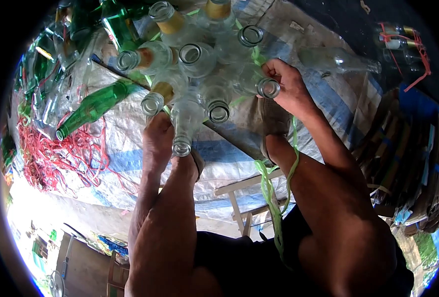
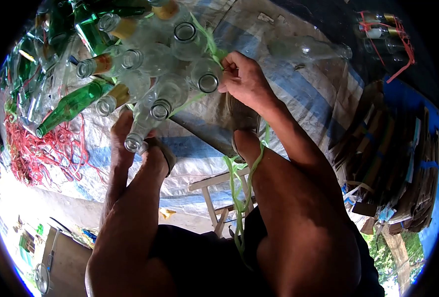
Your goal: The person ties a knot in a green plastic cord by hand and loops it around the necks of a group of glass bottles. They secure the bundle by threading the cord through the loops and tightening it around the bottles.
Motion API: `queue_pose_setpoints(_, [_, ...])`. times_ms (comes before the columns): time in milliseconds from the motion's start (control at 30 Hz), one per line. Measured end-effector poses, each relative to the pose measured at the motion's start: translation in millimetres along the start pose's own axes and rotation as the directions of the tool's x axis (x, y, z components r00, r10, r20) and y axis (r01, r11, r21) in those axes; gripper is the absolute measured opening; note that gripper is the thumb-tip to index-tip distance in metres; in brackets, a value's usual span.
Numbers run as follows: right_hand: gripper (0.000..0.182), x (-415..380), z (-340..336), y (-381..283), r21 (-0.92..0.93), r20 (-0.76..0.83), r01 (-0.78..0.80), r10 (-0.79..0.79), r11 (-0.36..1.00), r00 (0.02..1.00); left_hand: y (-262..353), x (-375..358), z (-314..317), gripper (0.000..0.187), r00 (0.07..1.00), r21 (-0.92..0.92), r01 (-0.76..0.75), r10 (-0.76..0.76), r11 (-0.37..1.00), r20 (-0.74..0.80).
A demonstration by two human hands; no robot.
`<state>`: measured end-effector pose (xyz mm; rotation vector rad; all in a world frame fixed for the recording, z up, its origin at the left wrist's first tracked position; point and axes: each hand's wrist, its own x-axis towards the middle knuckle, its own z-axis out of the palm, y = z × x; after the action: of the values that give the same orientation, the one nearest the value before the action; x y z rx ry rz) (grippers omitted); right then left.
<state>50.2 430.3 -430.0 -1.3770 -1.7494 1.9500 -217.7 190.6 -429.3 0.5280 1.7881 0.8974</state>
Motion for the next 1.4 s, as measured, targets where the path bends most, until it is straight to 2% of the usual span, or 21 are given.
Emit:
queue_pose_setpoints(100, [0.026, -1.0, 4.1, 0.3, -0.027, -0.015, 0.071, -0.072, 0.997, 0.997, -11.6, 5.3, 1.6, 0.006, 1.000, -0.134, -0.002, -0.002, 0.991, -0.031])
queue_pose_setpoints(200, [0.011, -3.5, 10.9, -2.9, -0.127, -0.074, 0.143, -0.153, 0.982, 0.986, -8.0, 4.9, 4.5, 0.009, 0.995, -0.193, -0.092, 0.083, 0.977, -0.053])
queue_pose_setpoints(267, [0.009, -1.8, 12.3, -2.0, -0.124, -0.066, 0.149, -0.158, 0.981, 0.985, -5.0, 2.1, 0.2, 0.009, 0.999, -0.271, -0.008, -0.001, 0.962, -0.033])
queue_pose_setpoints(300, [0.008, -2.0, 13.1, -2.2, -0.107, -0.063, 0.141, -0.148, 0.984, 0.987, 5.4, 0.6, 2.3, 0.014, 0.999, -0.370, 0.043, -0.047, 0.928, -0.002])
queue_pose_setpoints(400, [0.006, 4.4, 8.2, 11.5, -0.110, -0.068, 0.121, -0.129, 0.986, 0.989, 26.5, -0.4, 1.2, 0.022, 0.996, -0.316, 0.012, -0.040, 0.949, -0.083])
queue_pose_setpoints(433, [0.005, 6.3, 7.0, 15.2, -0.136, -0.077, 0.125, -0.136, 0.983, 0.988, 25.2, -0.1, 2.2, 0.031, 0.995, -0.163, 0.017, -0.032, 0.987, -0.091])
queue_pose_setpoints(467, [0.005, 8.5, 6.4, 19.0, -0.162, -0.084, 0.128, -0.143, 0.978, 0.986, 22.3, 1.0, 1.2, 0.028, 0.997, -0.208, 0.016, -0.032, 0.978, -0.074])
queue_pose_setpoints(500, [0.004, 10.8, 8.1, 21.9, -0.064, -0.080, 0.142, -0.147, 0.988, 0.986, 18.7, 3.3, 5.1, 0.025, 0.995, -0.303, 0.013, -0.043, 0.953, -0.093])
queue_pose_setpoints(533, [0.005, 12.0, 7.4, 24.6, -0.068, -0.073, 0.139, -0.144, 0.988, 0.987, 15.4, 5.2, 9.2, 0.022, 0.992, -0.397, 0.009, -0.057, 0.918, -0.109])
queue_pose_setpoints(633, [0.010, 14.3, 5.1, 27.2, -0.073, -0.063, 0.126, -0.131, 0.989, 0.989, 9.4, 11.3, 7.4, 0.019, 0.981, -0.259, 0.049, -0.095, 0.965, -0.169])
queue_pose_setpoints(733, [0.013, 14.9, 3.1, 25.4, -0.037, -0.027, 0.123, -0.124, 0.992, 0.992, 5.6, 20.8, 8.8, 0.021, 0.974, 0.045, -0.058, 0.067, 0.997, -0.216])
queue_pose_setpoints(767, [0.013, 15.8, 2.1, 24.5, -0.039, -0.013, 0.119, -0.119, 0.992, 0.993, 6.2, 23.7, 8.5, 0.020, 0.978, 0.103, 0.016, 0.006, 0.995, -0.209])
queue_pose_setpoints(800, [0.016, 17.5, 0.9, 27.3, -0.060, 0.004, 0.134, -0.134, 0.989, 0.991, -0.1, 27.0, 8.8, 0.019, 0.969, 0.153, -0.057, 0.091, 0.987, -0.230])
queue_pose_setpoints(867, [0.033, 19.6, -1.1, 29.2, -0.104, 0.038, 0.161, -0.158, 0.981, 0.987, -15.2, 34.0, 11.3, 0.019, 0.932, 0.251, -0.194, 0.259, 0.948, -0.255])
queue_pose_setpoints(1000, [0.037, 20.6, 0.6, 29.6, -0.126, 0.037, 0.139, -0.136, 0.982, 0.990, -7.7, 33.0, 14.5, 0.018, 0.932, 0.240, -0.198, 0.258, 0.950, -0.254])
queue_pose_setpoints(1033, [0.031, 20.2, 0.9, 30.6, -0.131, 0.022, 0.140, -0.138, 0.981, 0.990, -9.4, 32.1, 13.3, 0.018, 0.936, 0.321, -0.173, 0.257, 0.931, -0.240])
queue_pose_setpoints(1133, [0.015, 22.5, 4.4, 30.0, -0.143, -0.023, 0.149, -0.154, 0.978, 0.988, -24.2, 43.4, 14.2, 0.019, 0.896, 0.229, -0.328, 0.378, 0.917, -0.233])
queue_pose_setpoints(1167, [0.016, 22.5, 5.1, 28.9, -0.127, -0.024, 0.148, -0.152, 0.981, 0.988, -27.0, 38.1, 12.9, 0.021, 0.910, 0.312, -0.265, 0.344, 0.913, -0.233])
queue_pose_setpoints(1267, [0.015, 23.1, 6.2, 24.3, -0.097, -0.024, 0.155, -0.158, 0.983, 0.987, -52.6, 43.8, 8.7, 0.023, 0.932, 0.280, -0.242, 0.303, 0.929, -0.199])
queue_pose_setpoints(1300, [0.015, 24.0, 6.3, 26.4, -0.100, -0.023, 0.165, -0.168, 0.981, 0.986, -59.6, 47.2, 9.9, 0.025, 0.924, 0.211, -0.283, 0.325, 0.936, -0.203])
queue_pose_setpoints(1400, [0.015, 24.3, 6.4, 28.1, 0.009, 0.012, 0.094, -0.095, 0.995, 0.995, -72.7, 48.0, 7.3, 0.027, 0.949, 0.148, -0.220, 0.246, 0.964, -0.196])
